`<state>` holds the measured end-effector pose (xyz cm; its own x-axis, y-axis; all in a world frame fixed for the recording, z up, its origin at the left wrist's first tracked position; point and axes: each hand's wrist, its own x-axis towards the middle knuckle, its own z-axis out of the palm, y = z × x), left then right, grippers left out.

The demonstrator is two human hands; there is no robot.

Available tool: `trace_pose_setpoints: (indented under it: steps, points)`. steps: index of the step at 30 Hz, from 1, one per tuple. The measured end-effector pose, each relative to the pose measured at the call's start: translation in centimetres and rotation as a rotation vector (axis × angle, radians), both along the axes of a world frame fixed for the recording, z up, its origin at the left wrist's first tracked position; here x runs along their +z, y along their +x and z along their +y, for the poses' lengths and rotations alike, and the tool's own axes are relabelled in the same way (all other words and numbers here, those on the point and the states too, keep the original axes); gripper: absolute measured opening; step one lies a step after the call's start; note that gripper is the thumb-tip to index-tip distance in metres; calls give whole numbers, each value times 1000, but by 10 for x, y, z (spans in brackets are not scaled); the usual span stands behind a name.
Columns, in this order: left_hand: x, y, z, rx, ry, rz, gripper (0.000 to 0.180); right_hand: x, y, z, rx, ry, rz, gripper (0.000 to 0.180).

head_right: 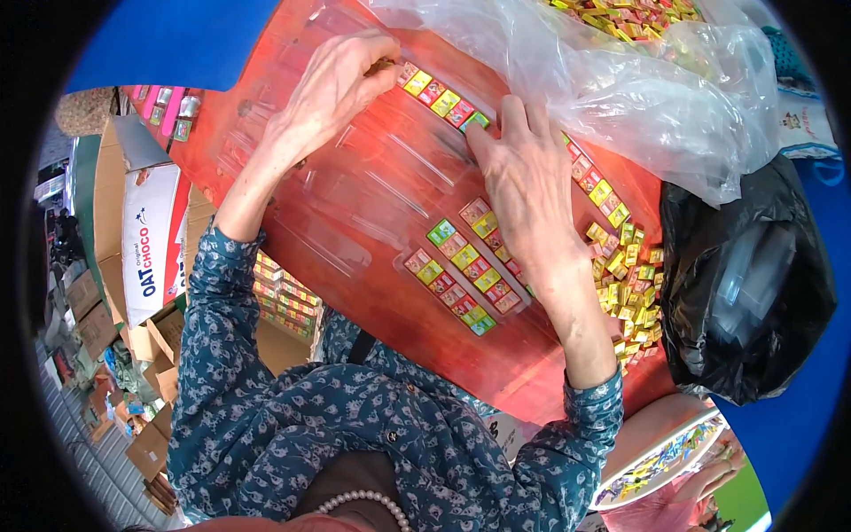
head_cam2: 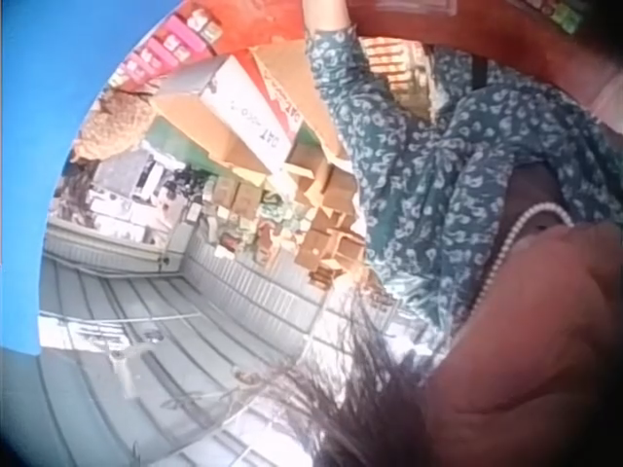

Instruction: Organizing and aligning small colorful food packets into rows on a red work surface.

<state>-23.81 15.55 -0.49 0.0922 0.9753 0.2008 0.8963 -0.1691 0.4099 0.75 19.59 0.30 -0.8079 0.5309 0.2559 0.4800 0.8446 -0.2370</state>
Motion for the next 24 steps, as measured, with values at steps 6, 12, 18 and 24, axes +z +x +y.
trace_pose_setpoints:
  steps: [6, 12, 18, 24]
  points:
    - [-2, -2, 1, -2, 3, 2, 23, 6, 4, -7, -48, -88, -68, 12]
    - [-1, 2, 2, 23, 0, -58, 19, 2, 1, -8, -58, -80, -57, 16]
    - [5, 5, -1, 58, -12, -115, 20, 2, 3, -8, -93, -185, 49, 22]
    - [13, 16, -10, 89, -238, -604, 19, 0, 3, -7, -204, -513, 290, 24]
